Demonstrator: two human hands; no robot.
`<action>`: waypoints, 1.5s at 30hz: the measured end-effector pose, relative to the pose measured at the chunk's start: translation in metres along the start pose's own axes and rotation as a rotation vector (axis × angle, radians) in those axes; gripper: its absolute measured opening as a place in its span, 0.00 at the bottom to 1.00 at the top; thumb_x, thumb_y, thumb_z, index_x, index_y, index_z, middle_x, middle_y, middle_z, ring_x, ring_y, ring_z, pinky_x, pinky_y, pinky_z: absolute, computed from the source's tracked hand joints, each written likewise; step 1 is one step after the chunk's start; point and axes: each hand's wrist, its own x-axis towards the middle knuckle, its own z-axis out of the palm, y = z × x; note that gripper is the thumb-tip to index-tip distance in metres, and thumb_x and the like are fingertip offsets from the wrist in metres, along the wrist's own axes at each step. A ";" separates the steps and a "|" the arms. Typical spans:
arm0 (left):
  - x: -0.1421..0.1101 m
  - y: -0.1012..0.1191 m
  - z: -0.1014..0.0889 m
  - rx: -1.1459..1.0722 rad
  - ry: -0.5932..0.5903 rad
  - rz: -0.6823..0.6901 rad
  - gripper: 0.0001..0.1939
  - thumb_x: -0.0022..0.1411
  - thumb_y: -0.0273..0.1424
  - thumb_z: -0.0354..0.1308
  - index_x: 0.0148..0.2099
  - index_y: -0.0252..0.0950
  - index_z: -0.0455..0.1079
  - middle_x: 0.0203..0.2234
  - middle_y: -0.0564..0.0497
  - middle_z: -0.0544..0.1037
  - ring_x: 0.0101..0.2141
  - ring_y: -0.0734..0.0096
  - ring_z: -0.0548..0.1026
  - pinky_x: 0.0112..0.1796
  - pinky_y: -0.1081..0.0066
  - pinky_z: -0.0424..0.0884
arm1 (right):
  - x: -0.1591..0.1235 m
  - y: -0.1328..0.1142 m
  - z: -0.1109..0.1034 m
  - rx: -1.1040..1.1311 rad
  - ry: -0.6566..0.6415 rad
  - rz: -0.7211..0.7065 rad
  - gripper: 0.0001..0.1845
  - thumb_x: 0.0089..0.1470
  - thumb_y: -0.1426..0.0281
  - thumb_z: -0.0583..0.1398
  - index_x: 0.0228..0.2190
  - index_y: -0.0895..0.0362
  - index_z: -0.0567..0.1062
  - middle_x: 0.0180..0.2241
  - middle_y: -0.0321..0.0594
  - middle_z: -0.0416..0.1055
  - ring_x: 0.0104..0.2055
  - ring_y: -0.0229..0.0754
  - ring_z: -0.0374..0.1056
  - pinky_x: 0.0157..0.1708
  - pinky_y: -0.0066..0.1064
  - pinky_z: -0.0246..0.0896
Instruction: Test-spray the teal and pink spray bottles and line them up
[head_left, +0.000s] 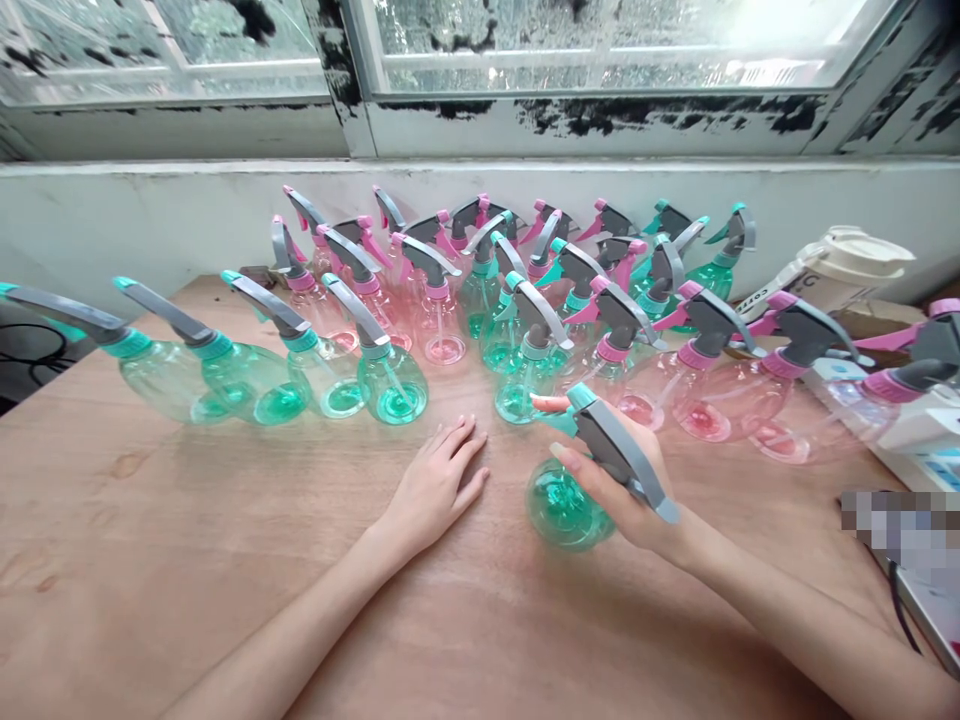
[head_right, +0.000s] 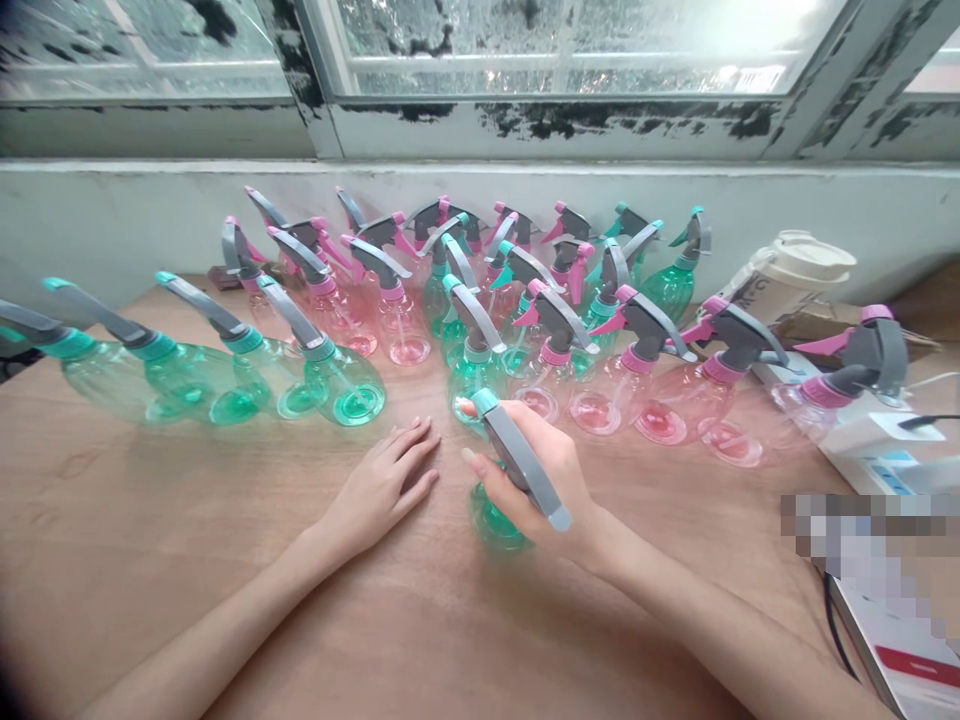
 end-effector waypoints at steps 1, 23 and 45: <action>0.000 0.000 0.000 0.010 -0.005 0.001 0.20 0.69 0.34 0.51 0.60 0.33 0.65 0.61 0.37 0.66 0.62 0.53 0.63 0.60 0.51 0.61 | 0.000 0.001 0.000 0.003 -0.002 -0.003 0.18 0.58 0.69 0.58 0.50 0.54 0.70 0.32 0.39 0.69 0.27 0.39 0.64 0.28 0.33 0.63; 0.002 0.001 -0.003 0.043 -0.036 0.004 0.20 0.70 0.34 0.51 0.60 0.30 0.66 0.61 0.37 0.66 0.62 0.53 0.63 0.61 0.51 0.60 | 0.003 -0.002 -0.002 -0.007 0.006 -0.181 0.06 0.58 0.72 0.57 0.39 0.56 0.71 0.27 0.34 0.65 0.25 0.36 0.63 0.28 0.29 0.60; 0.002 0.001 -0.003 0.035 -0.040 -0.004 0.21 0.70 0.35 0.51 0.61 0.31 0.65 0.62 0.38 0.65 0.62 0.53 0.63 0.61 0.51 0.60 | -0.001 0.001 -0.001 -0.035 0.003 -0.093 0.16 0.59 0.70 0.58 0.49 0.55 0.70 0.35 0.39 0.70 0.24 0.34 0.59 0.28 0.30 0.61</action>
